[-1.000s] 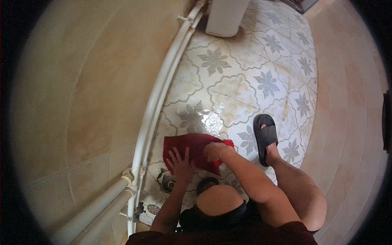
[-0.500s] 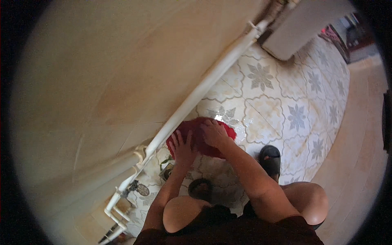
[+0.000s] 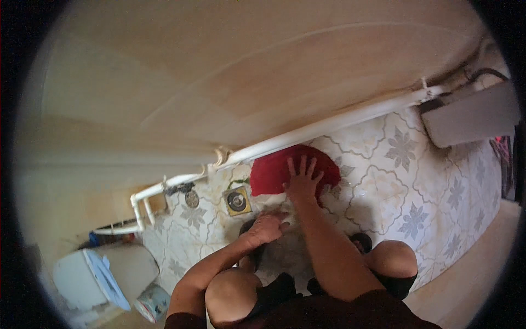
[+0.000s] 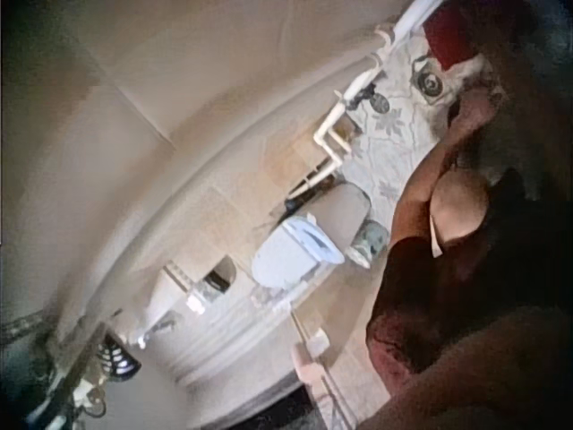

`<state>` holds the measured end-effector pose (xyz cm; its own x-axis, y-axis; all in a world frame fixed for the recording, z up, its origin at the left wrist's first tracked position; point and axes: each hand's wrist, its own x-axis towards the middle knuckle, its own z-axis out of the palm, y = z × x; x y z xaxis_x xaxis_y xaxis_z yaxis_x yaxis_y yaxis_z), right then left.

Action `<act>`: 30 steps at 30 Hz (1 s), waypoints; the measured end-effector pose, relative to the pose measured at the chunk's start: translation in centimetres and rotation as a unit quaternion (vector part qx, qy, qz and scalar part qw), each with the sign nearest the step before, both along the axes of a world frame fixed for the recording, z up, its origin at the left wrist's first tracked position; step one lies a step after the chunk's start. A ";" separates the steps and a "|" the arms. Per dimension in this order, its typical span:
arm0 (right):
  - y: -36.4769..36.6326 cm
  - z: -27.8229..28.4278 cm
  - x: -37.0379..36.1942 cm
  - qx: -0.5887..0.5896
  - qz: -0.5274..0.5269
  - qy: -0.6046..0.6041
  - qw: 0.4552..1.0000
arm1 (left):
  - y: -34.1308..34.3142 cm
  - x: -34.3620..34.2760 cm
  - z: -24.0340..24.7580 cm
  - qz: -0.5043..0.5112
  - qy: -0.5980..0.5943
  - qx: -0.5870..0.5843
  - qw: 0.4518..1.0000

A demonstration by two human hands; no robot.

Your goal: The person wipes the bathroom floor around a toilet and pipes using a red cloth and then rinses the cloth in a sink.

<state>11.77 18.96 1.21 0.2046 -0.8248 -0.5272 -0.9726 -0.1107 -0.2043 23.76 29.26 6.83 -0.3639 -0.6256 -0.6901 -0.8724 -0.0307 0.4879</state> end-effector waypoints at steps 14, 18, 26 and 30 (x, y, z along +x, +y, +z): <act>0.8 -1.5 0.1 -0.081 0.036 -0.026 0.996 | 14.2 0.2 0.3 0.179 0.102 -0.036 0.978; 2.2 -2.6 -0.5 -0.110 0.084 -0.006 0.990 | 12.1 1.4 -1.2 0.289 0.119 -0.145 0.939; 16.2 -2.5 1.2 -0.165 0.189 0.029 0.968 | 11.1 14.4 -8.6 0.371 -0.079 -0.446 0.811; 20.7 -1.1 0.2 -0.063 0.240 -0.013 0.969 | 9.9 21.8 -6.1 0.465 -0.179 -0.348 0.794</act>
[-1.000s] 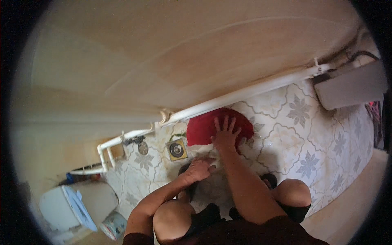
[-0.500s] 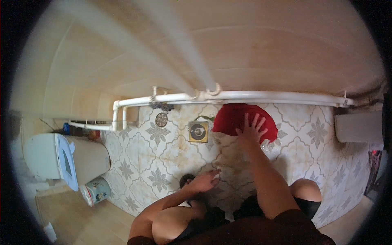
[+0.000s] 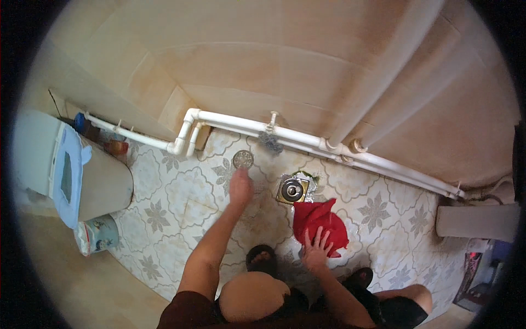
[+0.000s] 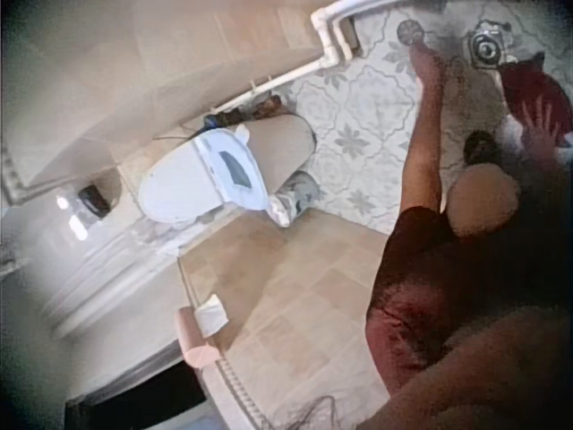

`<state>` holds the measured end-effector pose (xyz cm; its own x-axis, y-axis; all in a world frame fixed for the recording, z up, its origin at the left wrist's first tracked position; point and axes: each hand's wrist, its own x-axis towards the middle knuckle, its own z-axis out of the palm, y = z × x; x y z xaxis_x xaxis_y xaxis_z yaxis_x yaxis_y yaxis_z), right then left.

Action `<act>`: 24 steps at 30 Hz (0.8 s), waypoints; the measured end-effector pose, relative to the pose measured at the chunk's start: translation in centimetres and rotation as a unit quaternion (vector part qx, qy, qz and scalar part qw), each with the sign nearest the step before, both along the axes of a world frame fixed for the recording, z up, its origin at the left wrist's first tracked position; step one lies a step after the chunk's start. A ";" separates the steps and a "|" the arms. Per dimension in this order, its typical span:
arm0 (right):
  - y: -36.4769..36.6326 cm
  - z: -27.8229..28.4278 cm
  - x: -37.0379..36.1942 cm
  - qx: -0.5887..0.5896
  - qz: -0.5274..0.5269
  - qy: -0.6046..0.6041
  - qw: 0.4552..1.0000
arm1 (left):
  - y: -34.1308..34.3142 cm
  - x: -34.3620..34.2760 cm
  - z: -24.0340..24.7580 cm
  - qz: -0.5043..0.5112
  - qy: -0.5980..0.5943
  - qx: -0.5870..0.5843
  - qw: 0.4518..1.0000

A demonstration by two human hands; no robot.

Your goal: The person wipes the bathroom floor around a toilet and pipes using a red cloth and then rinses the cloth in a sink.

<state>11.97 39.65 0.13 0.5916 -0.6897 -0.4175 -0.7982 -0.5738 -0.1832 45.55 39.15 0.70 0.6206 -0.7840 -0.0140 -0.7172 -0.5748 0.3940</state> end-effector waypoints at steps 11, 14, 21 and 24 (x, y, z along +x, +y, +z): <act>-0.4 0.1 -0.1 -0.015 0.007 0.052 0.999 | -3.8 -2.8 -1.8 -0.039 -0.104 0.056 0.992; -0.7 1.0 0.6 0.081 -0.014 0.074 0.994 | -6.7 -5.9 -1.7 -0.121 -0.006 0.099 0.988; -0.1 0.8 0.7 0.079 -0.106 0.029 0.991 | -4.9 -14.4 0.9 -0.337 0.250 -0.030 0.907; 0.9 1.0 2.8 0.092 -0.137 0.021 0.986 | 1.5 -15.7 -2.2 -0.564 0.051 -0.090 0.819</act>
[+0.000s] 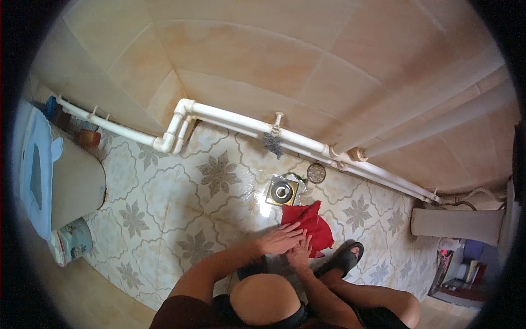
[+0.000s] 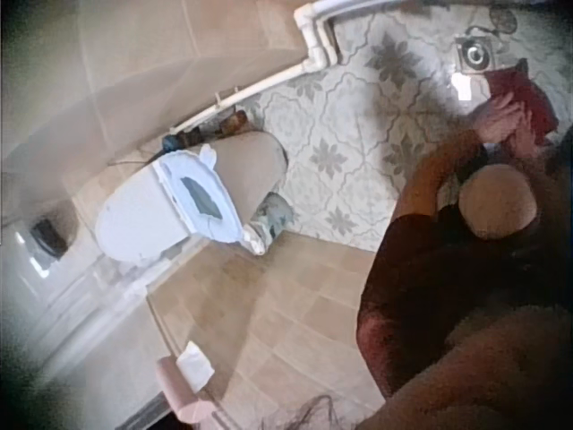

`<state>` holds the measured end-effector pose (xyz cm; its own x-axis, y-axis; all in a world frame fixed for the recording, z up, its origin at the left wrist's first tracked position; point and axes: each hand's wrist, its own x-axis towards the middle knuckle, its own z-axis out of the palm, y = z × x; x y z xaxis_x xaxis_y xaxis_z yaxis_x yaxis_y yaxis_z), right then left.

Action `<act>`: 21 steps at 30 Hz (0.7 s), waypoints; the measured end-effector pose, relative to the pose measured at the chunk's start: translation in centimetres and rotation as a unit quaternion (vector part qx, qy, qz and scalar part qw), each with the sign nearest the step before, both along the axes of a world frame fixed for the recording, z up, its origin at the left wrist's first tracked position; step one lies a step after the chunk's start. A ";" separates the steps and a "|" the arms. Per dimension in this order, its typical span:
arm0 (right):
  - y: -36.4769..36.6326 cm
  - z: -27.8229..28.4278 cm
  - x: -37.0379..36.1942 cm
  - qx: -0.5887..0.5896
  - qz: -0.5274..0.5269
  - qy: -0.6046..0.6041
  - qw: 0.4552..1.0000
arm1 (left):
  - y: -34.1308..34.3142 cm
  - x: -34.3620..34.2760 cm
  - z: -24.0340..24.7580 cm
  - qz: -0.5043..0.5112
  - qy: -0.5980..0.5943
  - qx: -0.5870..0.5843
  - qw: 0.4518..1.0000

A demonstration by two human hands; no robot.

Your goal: The person wipes the bathroom floor around a toilet and pipes using a red cloth and then rinses the cloth in a sink.

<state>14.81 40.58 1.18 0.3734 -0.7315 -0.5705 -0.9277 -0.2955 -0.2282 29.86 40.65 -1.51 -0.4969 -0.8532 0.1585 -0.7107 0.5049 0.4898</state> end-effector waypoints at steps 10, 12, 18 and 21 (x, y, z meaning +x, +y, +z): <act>2.6 -1.4 10.2 0.020 0.316 -0.154 0.936 | 11.1 11.1 2.0 0.365 0.010 0.080 0.927; 1.5 -1.6 14.6 0.044 0.451 -0.239 0.859 | 14.2 14.4 1.6 0.508 0.027 0.098 0.855; -4.0 -2.3 21.7 -0.094 0.503 -0.146 0.847 | 10.9 17.8 1.9 0.597 -0.161 0.077 0.782; -8.5 -2.4 20.7 -0.169 0.460 -0.186 0.852 | 5.5 17.0 0.6 0.601 -0.118 0.127 0.780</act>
<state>35.56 32.04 -1.21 0.9861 -0.1313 -0.1016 -0.1505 -0.9654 -0.2131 46.89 46.19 -0.90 0.6976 -0.7134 -0.0672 -0.6806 -0.6890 0.2489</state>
